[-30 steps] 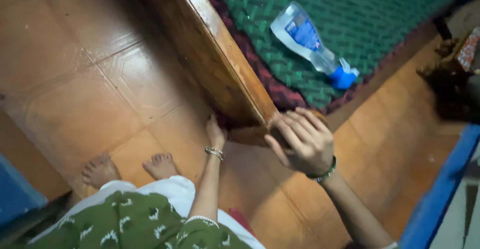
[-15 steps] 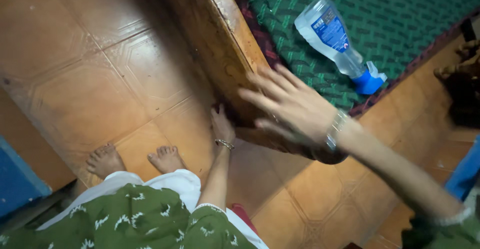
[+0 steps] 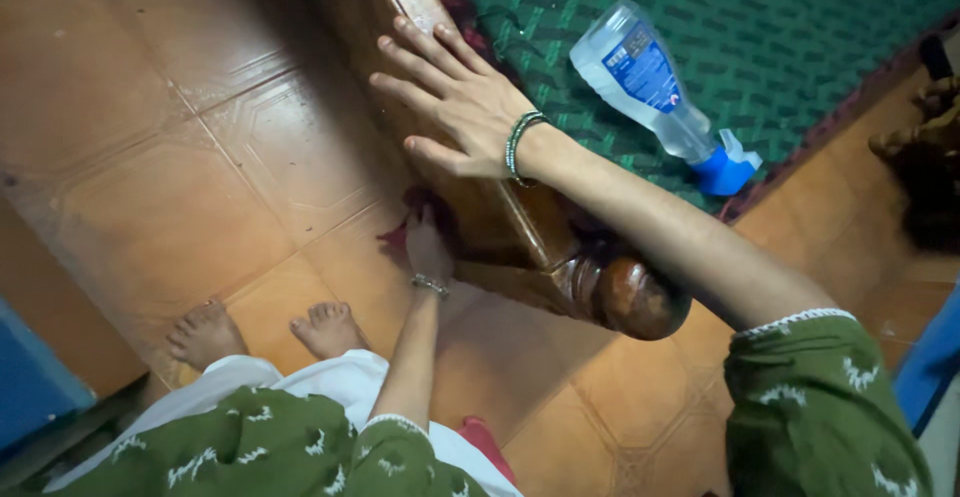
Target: The person sprays a liquid cleaner onto the wooden frame of a bed and wipes it with a red cloth. They repeatedly apply the cleaner and wipe along the side rail and corner post of the bed frame.
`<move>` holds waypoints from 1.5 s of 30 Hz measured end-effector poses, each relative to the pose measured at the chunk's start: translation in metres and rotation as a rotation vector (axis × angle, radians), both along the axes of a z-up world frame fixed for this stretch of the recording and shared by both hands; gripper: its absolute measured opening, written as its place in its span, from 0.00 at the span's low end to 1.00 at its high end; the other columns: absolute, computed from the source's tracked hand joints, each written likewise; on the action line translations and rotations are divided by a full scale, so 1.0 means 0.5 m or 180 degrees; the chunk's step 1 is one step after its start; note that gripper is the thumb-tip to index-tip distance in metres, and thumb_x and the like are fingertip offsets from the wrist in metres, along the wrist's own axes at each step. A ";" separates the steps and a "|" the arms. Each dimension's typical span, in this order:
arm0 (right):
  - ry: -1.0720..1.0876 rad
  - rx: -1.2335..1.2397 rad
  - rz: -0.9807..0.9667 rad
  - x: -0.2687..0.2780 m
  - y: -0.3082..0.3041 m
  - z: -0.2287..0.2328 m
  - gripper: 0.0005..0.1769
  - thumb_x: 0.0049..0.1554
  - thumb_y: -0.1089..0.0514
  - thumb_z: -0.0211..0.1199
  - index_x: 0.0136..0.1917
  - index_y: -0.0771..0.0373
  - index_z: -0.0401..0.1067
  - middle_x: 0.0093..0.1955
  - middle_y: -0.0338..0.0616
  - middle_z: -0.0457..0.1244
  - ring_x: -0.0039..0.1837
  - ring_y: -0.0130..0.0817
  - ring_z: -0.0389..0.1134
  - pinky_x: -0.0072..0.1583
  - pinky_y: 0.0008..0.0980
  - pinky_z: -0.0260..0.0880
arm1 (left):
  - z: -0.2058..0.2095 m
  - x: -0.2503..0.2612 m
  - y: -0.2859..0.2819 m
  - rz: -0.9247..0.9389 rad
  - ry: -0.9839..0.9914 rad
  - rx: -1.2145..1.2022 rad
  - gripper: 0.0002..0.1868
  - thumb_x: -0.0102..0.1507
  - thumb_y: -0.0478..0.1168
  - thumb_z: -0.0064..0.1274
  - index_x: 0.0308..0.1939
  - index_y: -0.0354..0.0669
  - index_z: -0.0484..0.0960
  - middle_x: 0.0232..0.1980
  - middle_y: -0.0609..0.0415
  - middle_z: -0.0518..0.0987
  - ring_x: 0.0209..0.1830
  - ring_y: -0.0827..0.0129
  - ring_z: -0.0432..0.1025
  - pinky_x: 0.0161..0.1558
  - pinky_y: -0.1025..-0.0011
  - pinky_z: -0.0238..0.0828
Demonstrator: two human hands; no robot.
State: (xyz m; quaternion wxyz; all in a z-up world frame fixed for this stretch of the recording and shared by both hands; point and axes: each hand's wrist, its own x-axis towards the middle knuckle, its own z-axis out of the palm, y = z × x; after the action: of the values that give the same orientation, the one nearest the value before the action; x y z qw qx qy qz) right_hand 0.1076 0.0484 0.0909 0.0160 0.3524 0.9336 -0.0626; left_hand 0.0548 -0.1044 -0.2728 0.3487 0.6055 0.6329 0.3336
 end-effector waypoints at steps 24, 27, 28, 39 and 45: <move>0.0270 0.0109 0.0051 0.002 0.006 -0.010 0.34 0.65 0.40 0.55 0.77 0.60 0.63 0.82 0.55 0.50 0.86 0.53 0.35 0.82 0.59 0.31 | 0.058 -0.010 0.110 0.1207 -0.1159 0.0101 0.20 0.75 0.41 0.43 0.70 0.41 0.71 0.70 0.30 0.65 0.65 0.42 0.67 0.62 0.57 0.70; 0.0282 0.0124 0.0048 0.004 0.002 -0.011 0.33 0.66 0.40 0.55 0.77 0.60 0.64 0.82 0.55 0.50 0.86 0.53 0.35 0.82 0.59 0.32 | 0.043 0.025 0.006 0.0754 -0.0133 -0.0343 0.23 0.69 0.40 0.48 0.68 0.41 0.71 0.68 0.34 0.68 0.64 0.41 0.66 0.61 0.53 0.67; 0.0283 0.0129 0.0049 0.003 0.003 -0.010 0.33 0.66 0.41 0.55 0.76 0.60 0.64 0.82 0.55 0.50 0.86 0.53 0.35 0.82 0.59 0.32 | 0.037 0.035 -0.015 0.0795 -0.0223 -0.0353 0.22 0.68 0.39 0.48 0.67 0.41 0.71 0.67 0.34 0.68 0.63 0.41 0.67 0.60 0.54 0.68; 0.0334 0.0143 0.0010 0.000 0.006 -0.009 0.32 0.63 0.42 0.57 0.75 0.59 0.65 0.81 0.56 0.51 0.85 0.53 0.36 0.82 0.59 0.33 | 0.026 0.021 0.044 0.0873 -0.1308 -0.0194 0.18 0.65 0.37 0.52 0.59 0.38 0.75 0.58 0.37 0.73 0.54 0.47 0.70 0.54 0.56 0.70; 0.0278 0.0083 -0.0061 0.001 0.009 -0.008 0.32 0.63 0.42 0.56 0.74 0.59 0.65 0.82 0.55 0.49 0.86 0.52 0.36 0.81 0.58 0.33 | 0.053 -0.030 0.243 0.0877 -0.3078 0.0072 0.15 0.63 0.36 0.54 0.54 0.36 0.76 0.53 0.38 0.76 0.50 0.50 0.71 0.50 0.57 0.71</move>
State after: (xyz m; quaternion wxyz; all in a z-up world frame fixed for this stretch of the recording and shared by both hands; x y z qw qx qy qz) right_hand 0.1079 0.0529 0.0870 -0.0300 0.3585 0.9307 -0.0659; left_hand 0.0399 0.0172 -0.2465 0.5481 0.2961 0.4693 0.6258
